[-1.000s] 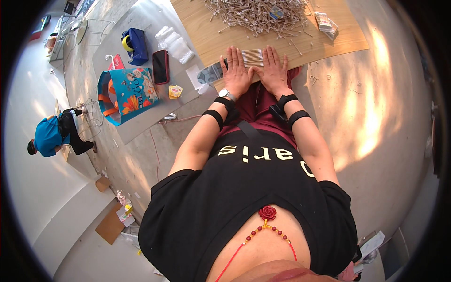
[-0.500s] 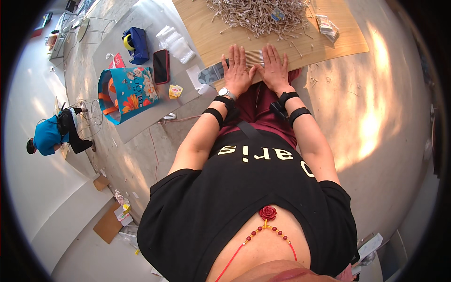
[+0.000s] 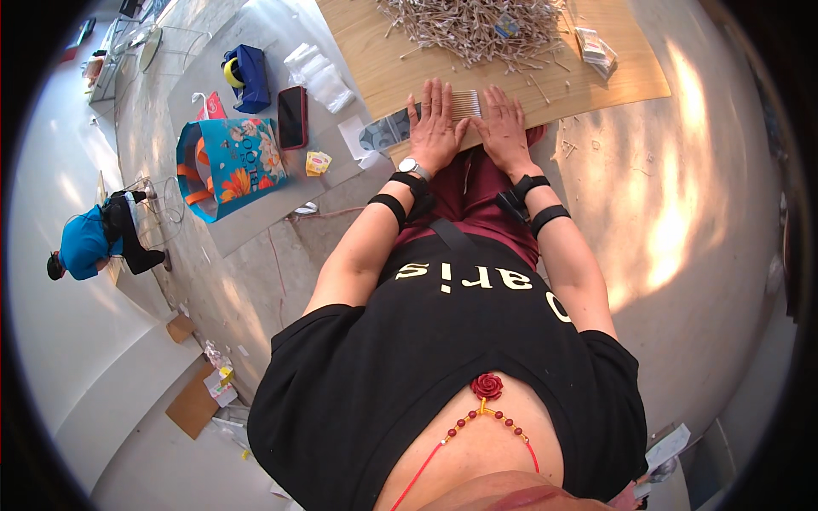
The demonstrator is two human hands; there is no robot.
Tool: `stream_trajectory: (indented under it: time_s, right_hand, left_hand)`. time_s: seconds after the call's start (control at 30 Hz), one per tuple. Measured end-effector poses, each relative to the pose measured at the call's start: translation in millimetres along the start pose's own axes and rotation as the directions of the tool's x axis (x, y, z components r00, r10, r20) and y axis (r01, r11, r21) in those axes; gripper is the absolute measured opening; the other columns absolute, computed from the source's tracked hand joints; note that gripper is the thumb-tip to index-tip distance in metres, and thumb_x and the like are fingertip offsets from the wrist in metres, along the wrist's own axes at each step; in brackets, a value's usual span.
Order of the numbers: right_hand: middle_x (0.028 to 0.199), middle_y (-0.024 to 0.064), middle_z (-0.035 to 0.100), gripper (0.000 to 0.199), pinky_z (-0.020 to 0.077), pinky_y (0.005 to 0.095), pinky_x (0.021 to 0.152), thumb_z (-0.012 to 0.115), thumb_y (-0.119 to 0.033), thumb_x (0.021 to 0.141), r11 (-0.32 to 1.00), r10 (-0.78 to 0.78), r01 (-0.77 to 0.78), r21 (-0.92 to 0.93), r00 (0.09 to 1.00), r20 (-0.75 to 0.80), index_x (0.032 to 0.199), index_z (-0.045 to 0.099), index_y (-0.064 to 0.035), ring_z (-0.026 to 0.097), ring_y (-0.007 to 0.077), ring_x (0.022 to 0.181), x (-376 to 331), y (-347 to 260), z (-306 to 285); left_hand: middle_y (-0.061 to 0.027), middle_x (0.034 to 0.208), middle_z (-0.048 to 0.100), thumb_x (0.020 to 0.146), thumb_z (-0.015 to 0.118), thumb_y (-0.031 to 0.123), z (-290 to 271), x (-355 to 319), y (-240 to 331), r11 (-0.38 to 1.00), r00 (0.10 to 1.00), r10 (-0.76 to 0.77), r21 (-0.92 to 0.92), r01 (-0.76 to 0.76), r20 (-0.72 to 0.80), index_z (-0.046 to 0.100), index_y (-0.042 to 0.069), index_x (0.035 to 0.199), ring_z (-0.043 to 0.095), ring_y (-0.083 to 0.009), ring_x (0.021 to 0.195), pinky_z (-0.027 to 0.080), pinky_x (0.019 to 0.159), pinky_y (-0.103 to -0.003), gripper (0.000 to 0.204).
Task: The person handles a small packet and several small white objects, placing one into a clear plastic bag and securing it by hand on a table.
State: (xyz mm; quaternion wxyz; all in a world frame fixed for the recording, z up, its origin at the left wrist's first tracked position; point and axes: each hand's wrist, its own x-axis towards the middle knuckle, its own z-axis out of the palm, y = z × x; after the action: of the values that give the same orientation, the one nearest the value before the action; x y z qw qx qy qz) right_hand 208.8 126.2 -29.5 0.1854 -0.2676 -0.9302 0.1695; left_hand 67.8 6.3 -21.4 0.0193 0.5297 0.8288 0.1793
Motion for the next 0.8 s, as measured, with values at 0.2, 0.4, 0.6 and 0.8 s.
stream_trajectory:
  time_s: [0.2, 0.4, 0.6, 0.8]
  right_hand:
    - [0.156, 0.0161, 0.044, 0.041, 0.0209, 0.0507, 0.126, 0.06, -0.02, 0.1, 0.99, -0.056, 0.059, 0.129, 0.998, -0.032, 0.137, 0.049, -0.0054, 0.034, 0.0311, 0.151, -16, -2, -13]
    - [0.159, 0.0154, 0.04, 0.041, 0.0202, 0.0501, 0.126, 0.059, -0.022, 0.1, 0.995, -0.036, 0.037, 0.096, 0.999, -0.012, 0.136, 0.05, -0.0066, 0.033, 0.0303, 0.151, -20, -7, -13]
    - [0.159, 0.0145, 0.039, 0.039, 0.0197, 0.0497, 0.126, 0.058, -0.024, 0.101, 0.996, -0.031, 0.031, 0.078, 0.999, -0.007, 0.135, 0.051, -0.0068, 0.031, 0.0298, 0.152, -20, -8, -12]
    - [0.159, 0.0142, 0.039, 0.039, 0.0194, 0.0496, 0.126, 0.057, -0.024, 0.102, 0.997, -0.026, 0.026, 0.074, 1.0, 0.0, 0.136, 0.05, -0.0071, 0.031, 0.0294, 0.152, -20, -10, -13]
  left_hand:
    - [-0.0152, 0.172, 0.018, 0.102, 0.048, 0.055, 1, -4, 3, 0.996, 0.995, 0.089, 0.021, -0.09, 0.041, 0.022, 0.003, 0.163, 0.009, -0.0271, 0.161, -0.002, 0.127, -0.055, 0.084]
    - [-0.0151, 0.172, 0.019, 0.101, 0.048, 0.055, 1, -4, 4, 0.996, 0.995, 0.094, -0.017, -0.093, 0.031, 0.023, 0.003, 0.163, 0.01, -0.0274, 0.161, -0.002, 0.127, -0.055, 0.085]
    - [-0.0155, 0.171, 0.019, 0.101, 0.048, 0.056, 2, -4, 3, 0.996, 0.996, 0.091, -0.005, -0.091, 0.025, 0.023, 0.003, 0.163, 0.01, -0.0274, 0.161, -0.002, 0.127, -0.055, 0.085]
    - [-0.0159, 0.171, 0.02, 0.101, 0.049, 0.055, 2, -4, 3, 0.996, 0.996, 0.09, 0.004, -0.09, 0.027, 0.024, 0.003, 0.163, 0.012, -0.0279, 0.16, -0.002, 0.127, -0.055, 0.085]
